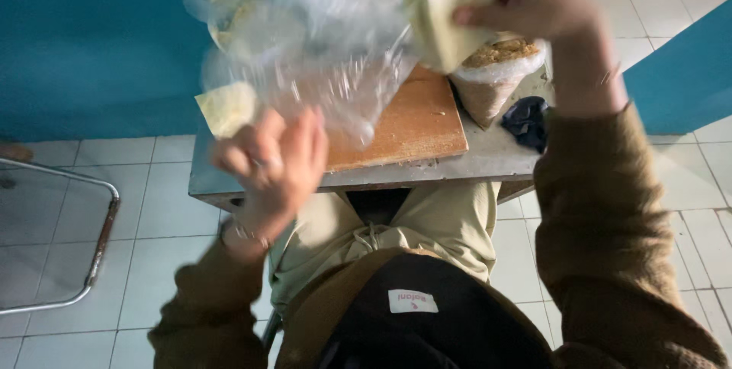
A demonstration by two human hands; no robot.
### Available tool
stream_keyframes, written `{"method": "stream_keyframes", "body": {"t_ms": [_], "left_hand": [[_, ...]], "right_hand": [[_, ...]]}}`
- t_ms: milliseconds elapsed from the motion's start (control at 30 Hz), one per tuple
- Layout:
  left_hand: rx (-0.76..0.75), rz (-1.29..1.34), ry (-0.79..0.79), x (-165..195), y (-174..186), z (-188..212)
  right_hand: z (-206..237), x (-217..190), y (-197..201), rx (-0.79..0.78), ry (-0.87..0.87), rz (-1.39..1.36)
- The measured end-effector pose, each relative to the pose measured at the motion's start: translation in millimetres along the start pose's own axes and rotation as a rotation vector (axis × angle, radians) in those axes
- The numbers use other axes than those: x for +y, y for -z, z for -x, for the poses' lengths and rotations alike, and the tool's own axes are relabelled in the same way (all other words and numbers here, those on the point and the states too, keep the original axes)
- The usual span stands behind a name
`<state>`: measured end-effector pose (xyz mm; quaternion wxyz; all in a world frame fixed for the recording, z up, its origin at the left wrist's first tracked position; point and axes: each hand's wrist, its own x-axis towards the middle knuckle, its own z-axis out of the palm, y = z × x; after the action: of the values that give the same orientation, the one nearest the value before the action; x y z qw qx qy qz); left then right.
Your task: The person sits at a small metal table and uses a knife to cut round flat dough sheets on a wooden board into triangular pieces, setting cut pieces aside. They then fold and stack the cut pieces and cover a stack with a clear plastic sheet.
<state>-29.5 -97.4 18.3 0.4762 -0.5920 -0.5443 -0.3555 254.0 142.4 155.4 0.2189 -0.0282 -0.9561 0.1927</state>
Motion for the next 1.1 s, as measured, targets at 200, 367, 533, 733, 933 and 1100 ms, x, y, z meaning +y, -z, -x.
{"method": "stream_keyframes", "body": {"t_ms": [200, 367, 533, 733, 933, 1100], "left_hand": [[-0.515, 0.685, 0.212, 44, 17, 22], [-0.757, 1.002, 0.248, 72, 5, -4], [-0.507, 0.773, 0.020, 112, 29, -15], [-0.450, 0.762, -0.019, 146, 45, -44], [-0.362, 0.692, -0.078, 151, 46, -40], [-0.513, 0.785, -0.140, 164, 4, -40]], "right_hand": [[92, -71, -109, -0.035, -0.238, -0.291], [118, -106, -208, 0.011, -0.723, -0.537], [131, -101, -241, 0.735, -0.953, -0.323], [110, -110, -229, 0.973, -0.657, -0.313], [34, -89, -206, 0.595, -0.706, -0.119], [24, -81, -257, 0.063, -1.537, 1.085]]}}
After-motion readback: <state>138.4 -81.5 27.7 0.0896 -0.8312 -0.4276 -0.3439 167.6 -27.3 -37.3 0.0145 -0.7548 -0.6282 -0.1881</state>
